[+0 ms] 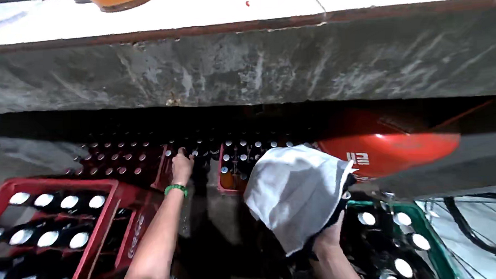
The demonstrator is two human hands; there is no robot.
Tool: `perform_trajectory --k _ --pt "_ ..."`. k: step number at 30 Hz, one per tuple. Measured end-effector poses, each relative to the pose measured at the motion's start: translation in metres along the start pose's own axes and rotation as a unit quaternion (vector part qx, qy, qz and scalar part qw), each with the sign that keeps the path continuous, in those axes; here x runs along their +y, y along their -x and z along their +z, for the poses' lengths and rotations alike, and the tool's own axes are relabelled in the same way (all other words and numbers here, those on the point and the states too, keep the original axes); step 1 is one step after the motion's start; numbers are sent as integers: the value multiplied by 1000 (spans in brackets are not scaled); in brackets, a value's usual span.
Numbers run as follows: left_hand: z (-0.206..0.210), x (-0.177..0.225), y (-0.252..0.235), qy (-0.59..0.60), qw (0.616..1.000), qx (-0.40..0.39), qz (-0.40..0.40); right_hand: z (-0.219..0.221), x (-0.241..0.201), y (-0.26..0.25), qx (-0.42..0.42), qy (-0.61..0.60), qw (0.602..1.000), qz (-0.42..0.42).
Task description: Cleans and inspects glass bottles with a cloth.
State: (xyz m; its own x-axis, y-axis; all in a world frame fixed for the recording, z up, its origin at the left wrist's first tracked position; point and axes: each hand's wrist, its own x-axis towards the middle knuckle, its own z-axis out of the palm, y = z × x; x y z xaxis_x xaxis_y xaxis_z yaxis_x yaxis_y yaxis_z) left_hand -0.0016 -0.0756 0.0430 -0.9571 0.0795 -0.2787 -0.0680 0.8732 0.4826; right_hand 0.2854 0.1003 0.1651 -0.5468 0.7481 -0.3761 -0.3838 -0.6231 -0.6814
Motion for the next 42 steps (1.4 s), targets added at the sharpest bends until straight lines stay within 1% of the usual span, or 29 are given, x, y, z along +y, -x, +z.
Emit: perform_trajectory --k 4,6,7,8,10,11,13,15,16,18,19,20,21,23,25,27,28,29,31,32,33,34,35,36,37,39,40,41,42 --pt "42 13 -33 -93 991 -91 -15 5 10 -3 -20 -20 1000 -9" --pt "55 15 -37 -117 988 -99 -26 2 9 -5 -53 -25 998 17" --pt "58 13 -38 -132 986 -100 -23 13 -3 0 -22 -26 997 65" --pt "60 12 -37 -147 984 -99 -12 41 -21 8 82 -15 988 127" --pt "60 8 -29 -170 980 -105 11 17 2 5 -71 -22 997 15" --pt "55 6 -21 -179 978 -106 22 13 7 2 -110 -32 993 -5" --pt "33 5 -3 -194 976 -86 49 10 10 -2 -153 -49 987 2" --pt "-8 13 24 -191 976 -56 88 6 12 0 -166 -15 986 -16" --pt "-29 18 42 -182 975 -37 122 3 14 4 -168 10 985 -33" --pt "-72 25 81 -142 964 13 224 -3 20 9 -225 76 967 -88" --pt "-92 28 102 -119 946 54 298 -3 24 11 -267 111 949 -130" --pt "-110 30 123 -100 916 100 376 1 29 12 -306 137 926 -174" --pt "-126 34 144 -83 888 132 433 8 35 15 -340 158 901 -218" --pt "-150 47 192 -41 860 146 488 24 48 32 -394 214 850 -276" --pt "-160 63 235 -3 848 134 512 36 57 56 -423 259 823 -278" --pt "-160 71 260 44 859 105 499 39 53 76 -395 281 832 -270" --pt "-161 69 266 81 870 75 481 38 48 81 -379 295 836 -265" --pt "-163 63 270 128 877 39 462 36 43 84 -364 311 840 -255" --pt "-170 39 279 231 871 -23 434 32 30 83 -331 317 862 -214" --pt "-168 22 285 252 878 -17 406 30 23 80 -311 290 887 -179" --pt "-160 5 290 244 897 -4 370 31 16 77 -282 248 918 -126" --pt "-145 -8 297 228 916 -22 328 33 7 78 -245 207 945 -64" --pt "-127 -18 302 219 928 -71 293 35 -3 79 -217 177 960 -11" --pt "-109 -26 308 229 926 -130 271 36 -9 81 -206 147 967 31" --pt "-93 -31 317 264 911 -178 263 37 -14 84 -213 121 967 65" --pt "-77 -33 340 379 857 -250 243 37 -22 93 -254 118 956 90" --pt "-74 -32 348 410 841 -256 242 39 -26 97 -276 130 948 90" --pt "-75 -30 355 398 850 -238 251 44 -31 98 -288 142 943 90" --pt "-77 -29 362 350 877 -197 262 51 -35 98 -289 150 942 87"
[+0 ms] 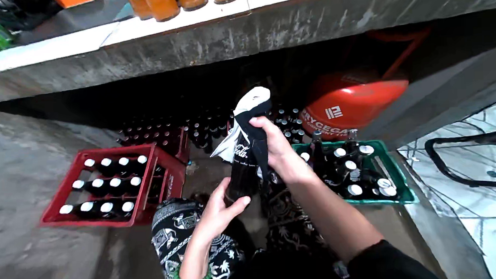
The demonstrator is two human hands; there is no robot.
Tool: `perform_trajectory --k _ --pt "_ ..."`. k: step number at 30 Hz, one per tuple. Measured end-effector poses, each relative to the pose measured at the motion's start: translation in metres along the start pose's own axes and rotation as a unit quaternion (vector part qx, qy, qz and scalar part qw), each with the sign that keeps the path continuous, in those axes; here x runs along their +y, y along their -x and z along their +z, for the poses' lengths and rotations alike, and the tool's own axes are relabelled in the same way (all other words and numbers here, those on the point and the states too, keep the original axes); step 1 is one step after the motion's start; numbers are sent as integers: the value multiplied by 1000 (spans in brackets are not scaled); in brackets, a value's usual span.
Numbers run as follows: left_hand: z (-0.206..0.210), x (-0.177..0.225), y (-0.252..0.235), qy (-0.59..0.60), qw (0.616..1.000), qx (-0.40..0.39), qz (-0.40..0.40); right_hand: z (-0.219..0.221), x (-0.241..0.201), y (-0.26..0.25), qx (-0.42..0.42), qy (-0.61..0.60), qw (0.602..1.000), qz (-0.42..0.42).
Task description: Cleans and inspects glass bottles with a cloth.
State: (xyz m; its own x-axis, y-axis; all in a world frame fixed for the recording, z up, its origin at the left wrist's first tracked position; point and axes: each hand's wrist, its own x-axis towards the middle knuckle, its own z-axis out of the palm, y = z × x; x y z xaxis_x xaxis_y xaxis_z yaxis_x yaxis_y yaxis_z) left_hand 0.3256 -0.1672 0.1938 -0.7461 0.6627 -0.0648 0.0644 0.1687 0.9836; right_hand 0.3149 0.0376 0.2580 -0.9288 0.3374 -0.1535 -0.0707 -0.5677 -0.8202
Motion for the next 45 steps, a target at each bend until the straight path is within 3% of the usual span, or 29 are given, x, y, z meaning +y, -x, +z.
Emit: perform_trajectory --k 3,6,8,11,13,15,18,20,22,23,25,27,30,32,34,36,38,39,41,45 --pt "8 10 10 -195 973 120 41 15 -15 -8 32 22 999 -33" --pt "20 13 6 -308 906 262 128 35 -3 2 65 123 985 -105" --pt "22 11 -1 -341 872 320 147 47 18 15 44 197 967 -154" --pt "11 10 -8 -335 861 351 153 53 53 29 15 240 959 -152" --pt "0 6 -8 -329 866 333 173 48 58 28 -15 199 971 -130" --pt "-8 4 -3 -276 907 277 157 42 48 18 -44 124 987 -88" --pt "-10 5 10 -17 988 139 69 40 21 3 -43 44 997 -37" --pt "-5 2 13 251 966 68 7 40 7 -12 -28 -12 999 -10" --pt "1 5 10 353 934 60 -12 40 4 -20 -30 -35 999 -8" --pt "3 8 6 324 942 90 5 42 6 -20 -30 -25 999 -13" --pt "5 13 -5 113 973 193 54 47 16 -11 -36 47 998 -14" --pt "7 18 -15 -134 951 269 72 45 35 -3 -59 123 991 -9" --pt "-17 24 -14 -302 927 218 34 30 50 -7 -86 164 983 20" --pt "-51 38 -15 -290 929 228 9 15 54 -7 -118 161 979 43" --pt "-83 47 -32 -207 948 243 14 3 60 0 -188 126 973 49" --pt "-95 44 -60 -18 990 134 30 -4 74 12 -279 65 957 53" --pt "-91 37 -85 181 980 10 85 -5 86 22 -345 16 936 74" --pt "-86 39 -91 227 968 -11 103 -6 91 23 -361 5 929 76" --pt "-78 46 -92 220 966 21 137 -11 93 21 -368 32 927 63" --pt "-65 53 -84 98 949 190 232 -27 110 16 -261 275 925 21"
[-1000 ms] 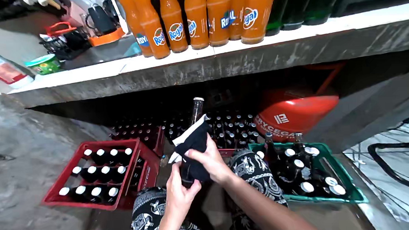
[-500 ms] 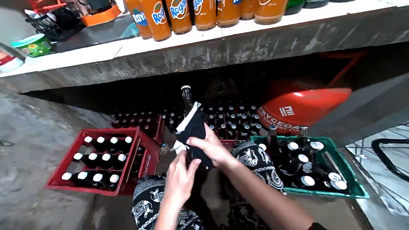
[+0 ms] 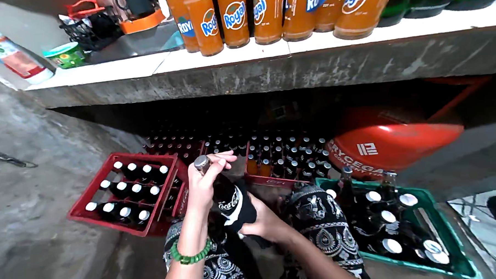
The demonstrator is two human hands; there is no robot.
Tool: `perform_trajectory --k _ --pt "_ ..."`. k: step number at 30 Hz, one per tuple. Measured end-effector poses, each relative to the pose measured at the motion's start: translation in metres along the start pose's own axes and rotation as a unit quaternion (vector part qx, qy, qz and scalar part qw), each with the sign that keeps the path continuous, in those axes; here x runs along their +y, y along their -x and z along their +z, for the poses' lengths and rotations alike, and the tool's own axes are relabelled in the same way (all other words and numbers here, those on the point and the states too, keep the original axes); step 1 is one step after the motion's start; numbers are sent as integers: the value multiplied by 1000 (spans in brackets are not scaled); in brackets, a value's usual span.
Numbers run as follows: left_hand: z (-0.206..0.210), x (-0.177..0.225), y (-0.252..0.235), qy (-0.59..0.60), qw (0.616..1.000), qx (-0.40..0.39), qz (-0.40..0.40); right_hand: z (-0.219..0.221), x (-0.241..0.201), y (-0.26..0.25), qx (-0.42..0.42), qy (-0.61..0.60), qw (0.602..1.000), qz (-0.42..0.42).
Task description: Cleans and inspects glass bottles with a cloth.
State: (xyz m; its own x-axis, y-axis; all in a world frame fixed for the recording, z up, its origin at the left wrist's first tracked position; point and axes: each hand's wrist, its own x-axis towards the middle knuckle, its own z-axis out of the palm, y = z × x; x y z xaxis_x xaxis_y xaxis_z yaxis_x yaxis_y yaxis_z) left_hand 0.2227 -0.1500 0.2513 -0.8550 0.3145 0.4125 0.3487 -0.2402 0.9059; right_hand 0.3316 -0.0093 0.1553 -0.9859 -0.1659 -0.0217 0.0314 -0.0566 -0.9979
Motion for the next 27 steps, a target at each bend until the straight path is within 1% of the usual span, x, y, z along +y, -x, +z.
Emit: perform_trajectory --k 1,3,6,7,8,9,11,12,13,15,16,17,18,20,22,23,25,27 --pt "4 -1 2 -21 999 9 30 0 6 -1 25 26 999 22" --pt "13 -4 7 -47 996 9 74 -4 12 -1 64 36 995 60" --pt "22 -9 10 -84 986 27 138 -9 19 0 146 0 980 137" --pt "23 -12 10 -98 983 30 154 -11 21 2 175 -12 973 148" --pt "23 -17 8 -112 980 28 164 -16 20 4 205 -14 969 139" --pt "23 -22 5 -128 976 23 172 -23 14 6 240 -9 965 109" --pt "22 -35 0 -172 968 8 185 -36 -16 8 307 -3 951 21" --pt "22 -42 -2 -202 960 -1 193 -40 -36 8 324 -3 946 -21" --pt "24 -50 -1 -238 950 -9 201 -43 -57 8 317 6 947 -54" --pt "31 -58 7 -335 921 -21 196 -42 -88 2 270 82 956 -79" --pt "36 -56 14 -383 908 -31 166 -40 -95 -4 246 139 956 -76" --pt "41 -51 21 -405 906 -51 117 -38 -96 -11 227 186 953 -71" --pt "44 -50 23 -417 902 -55 99 -37 -92 -18 228 210 947 -82" --pt "44 -68 15 -398 902 -37 163 -40 -79 -28 267 210 936 -92" --pt "43 -82 10 -352 915 -58 188 -56 -63 -34 285 164 943 -42" --pt "42 -85 8 -324 926 -64 182 -66 -54 -35 298 134 945 -26" --pt "36 -86 2 -259 956 -54 127 -85 -45 -31 313 72 947 -33" --pt "33 -84 -6 -190 979 -26 63 -98 -43 -23 277 53 958 -59"
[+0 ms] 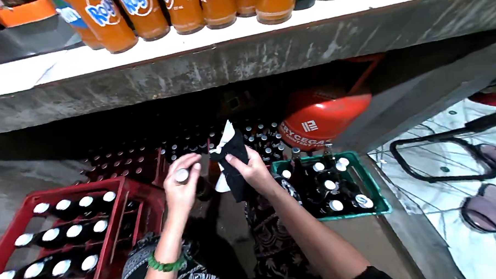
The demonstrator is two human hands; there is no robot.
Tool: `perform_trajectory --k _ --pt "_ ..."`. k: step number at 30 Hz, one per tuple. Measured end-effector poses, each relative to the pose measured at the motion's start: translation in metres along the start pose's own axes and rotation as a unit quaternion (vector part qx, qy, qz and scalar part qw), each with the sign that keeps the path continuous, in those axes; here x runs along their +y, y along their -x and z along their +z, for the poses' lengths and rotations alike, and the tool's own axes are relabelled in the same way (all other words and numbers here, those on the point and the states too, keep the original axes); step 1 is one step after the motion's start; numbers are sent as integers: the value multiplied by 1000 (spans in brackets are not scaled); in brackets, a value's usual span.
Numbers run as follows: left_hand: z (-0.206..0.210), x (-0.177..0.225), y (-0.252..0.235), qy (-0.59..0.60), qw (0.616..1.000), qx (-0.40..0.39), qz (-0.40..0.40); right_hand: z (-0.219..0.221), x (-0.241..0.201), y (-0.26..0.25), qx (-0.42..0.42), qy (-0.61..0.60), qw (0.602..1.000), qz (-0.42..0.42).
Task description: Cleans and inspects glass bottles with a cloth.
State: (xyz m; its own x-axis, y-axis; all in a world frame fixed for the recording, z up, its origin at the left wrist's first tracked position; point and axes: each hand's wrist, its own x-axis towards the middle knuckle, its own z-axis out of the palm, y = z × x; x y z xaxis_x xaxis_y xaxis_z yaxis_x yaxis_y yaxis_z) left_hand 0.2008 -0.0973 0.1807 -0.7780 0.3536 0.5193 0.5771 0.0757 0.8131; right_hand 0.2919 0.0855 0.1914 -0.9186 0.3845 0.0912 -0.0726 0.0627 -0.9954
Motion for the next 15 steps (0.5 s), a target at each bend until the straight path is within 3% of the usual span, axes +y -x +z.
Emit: perform_trajectory --k 2,5,9,15 --pt "5 0 -7 54 997 13 -58 2 7 4 -74 33 996 -38" --pt "24 10 -14 66 994 -14 -84 27 19 4 -164 99 975 -113" --pt "39 15 -33 -9 984 -129 -123 27 18 -16 -103 105 981 -124" --pt "59 -4 -72 -92 951 -246 -161 -4 9 -67 8 191 981 -6"
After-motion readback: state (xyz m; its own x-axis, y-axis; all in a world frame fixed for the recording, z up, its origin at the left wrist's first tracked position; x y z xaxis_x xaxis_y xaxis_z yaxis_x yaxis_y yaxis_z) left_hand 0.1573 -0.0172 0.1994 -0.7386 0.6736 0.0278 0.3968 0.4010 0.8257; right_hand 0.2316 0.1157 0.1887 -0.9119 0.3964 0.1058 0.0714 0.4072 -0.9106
